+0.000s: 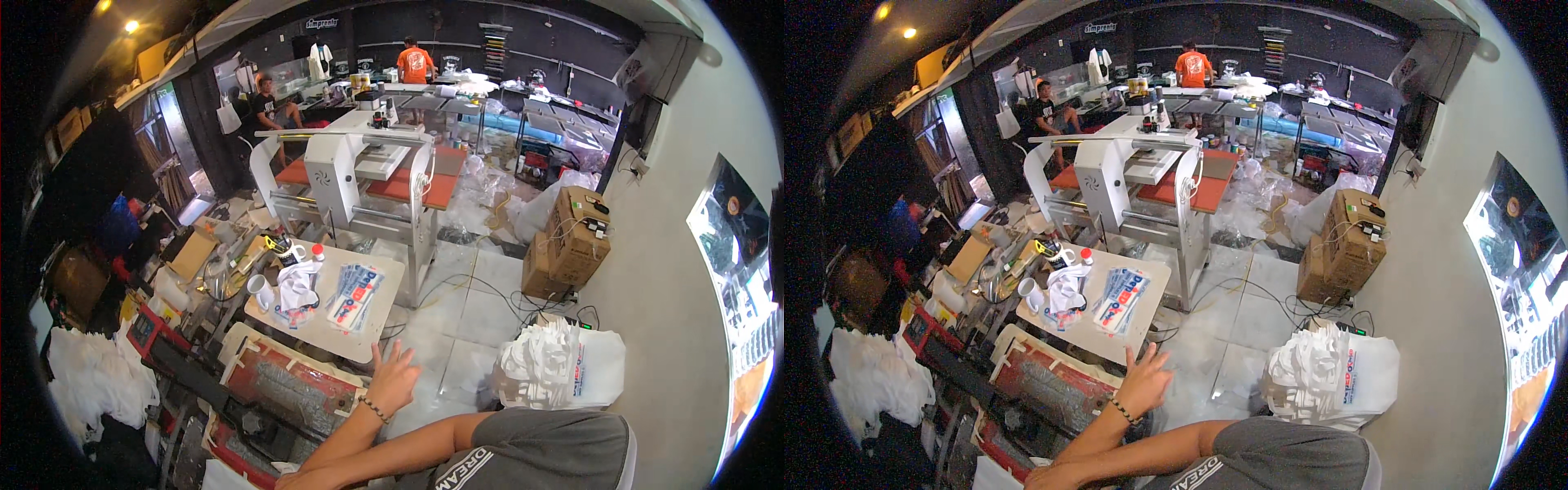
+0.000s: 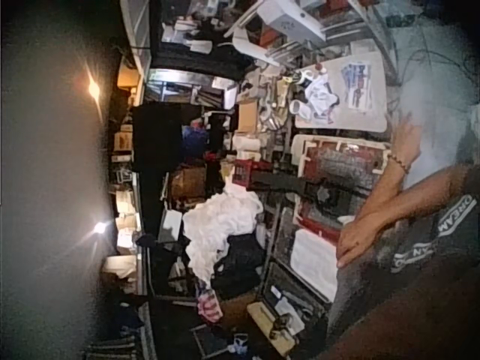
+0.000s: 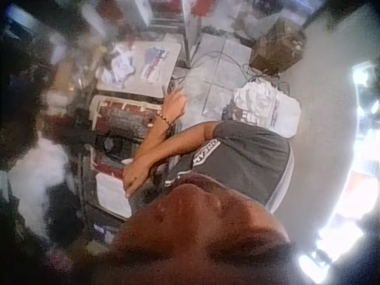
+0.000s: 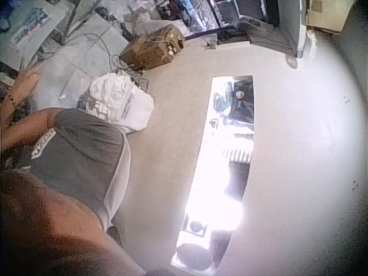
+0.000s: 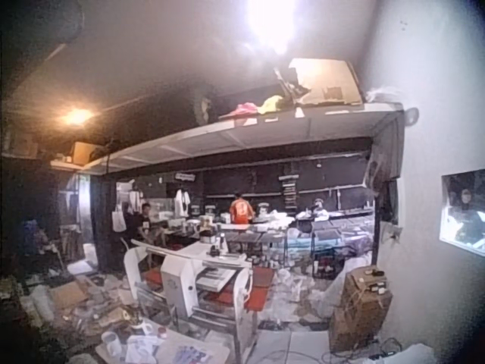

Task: The person prepares and prints a white t-shirt using a screen printing station, first placing the shirt onto the platen, then applying a design using a screen and squeegee, and finally removing the printed shirt and placing it on a stack.

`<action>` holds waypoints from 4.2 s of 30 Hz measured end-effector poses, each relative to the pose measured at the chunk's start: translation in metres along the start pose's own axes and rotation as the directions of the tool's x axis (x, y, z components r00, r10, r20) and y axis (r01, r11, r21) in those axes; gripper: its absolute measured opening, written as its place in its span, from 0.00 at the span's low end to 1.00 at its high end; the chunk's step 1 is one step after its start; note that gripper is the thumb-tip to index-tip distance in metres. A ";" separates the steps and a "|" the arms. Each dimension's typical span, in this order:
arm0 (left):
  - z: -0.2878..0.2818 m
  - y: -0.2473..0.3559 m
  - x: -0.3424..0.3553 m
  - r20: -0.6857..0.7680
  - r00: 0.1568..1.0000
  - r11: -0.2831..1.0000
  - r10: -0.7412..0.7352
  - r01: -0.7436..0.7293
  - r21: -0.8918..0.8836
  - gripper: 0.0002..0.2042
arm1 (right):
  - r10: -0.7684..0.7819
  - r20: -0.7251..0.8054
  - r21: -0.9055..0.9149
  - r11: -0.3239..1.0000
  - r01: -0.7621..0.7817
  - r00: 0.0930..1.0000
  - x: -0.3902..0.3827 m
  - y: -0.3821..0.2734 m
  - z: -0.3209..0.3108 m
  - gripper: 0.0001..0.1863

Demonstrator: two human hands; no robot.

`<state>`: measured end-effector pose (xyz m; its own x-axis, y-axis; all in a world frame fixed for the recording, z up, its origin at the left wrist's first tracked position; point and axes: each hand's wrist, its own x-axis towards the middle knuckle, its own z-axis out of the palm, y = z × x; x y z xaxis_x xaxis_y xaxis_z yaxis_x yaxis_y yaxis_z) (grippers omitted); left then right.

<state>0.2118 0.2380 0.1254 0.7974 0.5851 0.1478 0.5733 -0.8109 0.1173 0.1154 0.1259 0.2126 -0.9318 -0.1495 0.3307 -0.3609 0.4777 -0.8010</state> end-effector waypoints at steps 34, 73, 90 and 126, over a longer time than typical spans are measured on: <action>0.004 0.006 -0.008 0.174 0.974 0.989 -0.147 0.151 -0.006 0.55 | -0.031 0.021 0.003 1.000 0.031 0.999 0.003 -0.001 -0.004 0.33; 0.017 -0.002 -0.007 0.537 0.840 0.955 -0.083 0.222 -0.199 0.27 | -0.433 -0.158 -0.063 0.901 0.429 0.887 -0.009 0.004 -0.018 0.28; 0.014 -0.008 -0.009 0.550 0.829 0.909 -0.096 0.299 -0.291 0.19 | -0.507 -0.130 0.015 0.858 0.513 0.852 -0.005 0.012 -0.023 0.29; -0.037 -0.126 -0.280 -0.245 -0.049 0.063 -0.968 0.900 -0.430 0.31 | 0.332 -0.213 -0.542 0.743 -0.394 0.919 -0.096 0.026 0.037 0.33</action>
<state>-0.0905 0.1773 0.1056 -0.6407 0.7585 0.1196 0.6729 0.4796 0.5632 0.1941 0.1202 0.1418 -0.9679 0.2056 0.1443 0.1197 0.8825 -0.4548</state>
